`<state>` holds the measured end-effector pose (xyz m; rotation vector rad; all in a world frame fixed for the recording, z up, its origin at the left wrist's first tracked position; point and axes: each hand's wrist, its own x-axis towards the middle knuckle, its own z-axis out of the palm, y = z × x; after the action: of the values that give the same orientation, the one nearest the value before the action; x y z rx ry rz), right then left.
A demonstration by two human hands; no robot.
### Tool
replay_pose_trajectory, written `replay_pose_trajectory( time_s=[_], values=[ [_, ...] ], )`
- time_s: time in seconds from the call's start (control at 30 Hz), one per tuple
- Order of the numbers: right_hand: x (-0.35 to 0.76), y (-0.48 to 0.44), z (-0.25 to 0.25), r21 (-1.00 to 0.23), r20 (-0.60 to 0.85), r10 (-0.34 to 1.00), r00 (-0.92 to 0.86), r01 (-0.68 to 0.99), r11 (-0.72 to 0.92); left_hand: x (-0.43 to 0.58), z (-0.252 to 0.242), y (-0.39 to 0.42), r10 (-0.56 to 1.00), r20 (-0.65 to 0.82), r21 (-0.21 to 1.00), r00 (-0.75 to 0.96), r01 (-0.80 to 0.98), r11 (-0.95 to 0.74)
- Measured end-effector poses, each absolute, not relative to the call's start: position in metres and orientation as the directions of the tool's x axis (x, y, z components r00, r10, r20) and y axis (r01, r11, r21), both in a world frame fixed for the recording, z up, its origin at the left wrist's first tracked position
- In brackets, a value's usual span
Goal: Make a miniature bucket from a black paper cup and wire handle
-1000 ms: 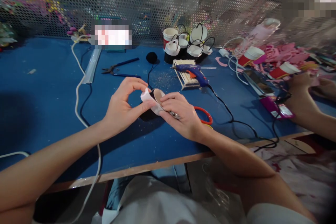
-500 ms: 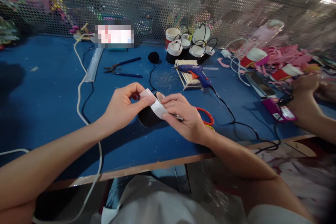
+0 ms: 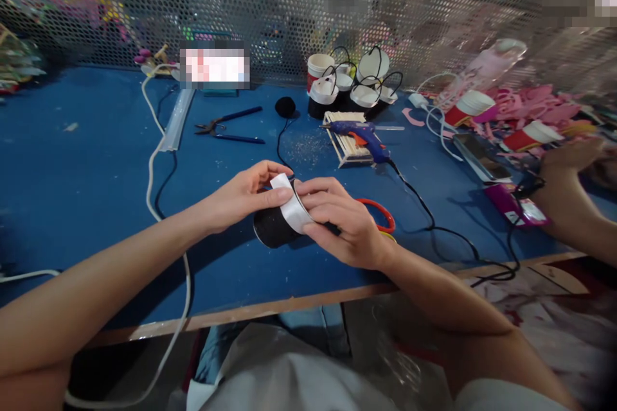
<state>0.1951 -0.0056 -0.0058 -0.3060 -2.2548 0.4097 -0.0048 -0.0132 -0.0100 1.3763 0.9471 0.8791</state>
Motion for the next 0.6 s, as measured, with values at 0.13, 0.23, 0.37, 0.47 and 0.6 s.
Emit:
replay_pose_trajectory(
  time_s=[0.13, 0.23, 0.37, 0.47, 0.6],
  values=[
    [0.197, -0.006, -0.004, -0.398, 0.664, 0.327, -0.672, 0.052, 0.916, -0.006, -0.016, -0.013, 0.828, -0.042, 0.999, 0.559, -0.004, 0.054],
    [0.197, -0.005, -0.005, -0.412, 0.657, 0.341, -0.672, 0.059, 0.909, -0.006, -0.021, -0.014, 0.832, -0.051, 0.998, 0.552, -0.004, 0.063],
    [0.196, -0.004, -0.008, -0.441, 0.643, 0.407, -0.649, 0.12, 0.889, -0.005, -0.021, -0.014, 0.905, 0.008, 0.997, 0.426, 0.06, -0.038],
    [0.195, -0.003, -0.011, -0.477, 0.621, 0.464, -0.632, 0.165, 0.863, -0.004, -0.019, -0.014, 0.931, 0.11, 0.964, 0.347, 0.189, -0.185],
    [0.195, -0.003, -0.013, -0.506, 0.603, 0.499, -0.622, 0.185, 0.843, -0.001, -0.019, -0.015, 0.926, 0.162, 0.93, 0.341, 0.261, -0.258]
  ],
)
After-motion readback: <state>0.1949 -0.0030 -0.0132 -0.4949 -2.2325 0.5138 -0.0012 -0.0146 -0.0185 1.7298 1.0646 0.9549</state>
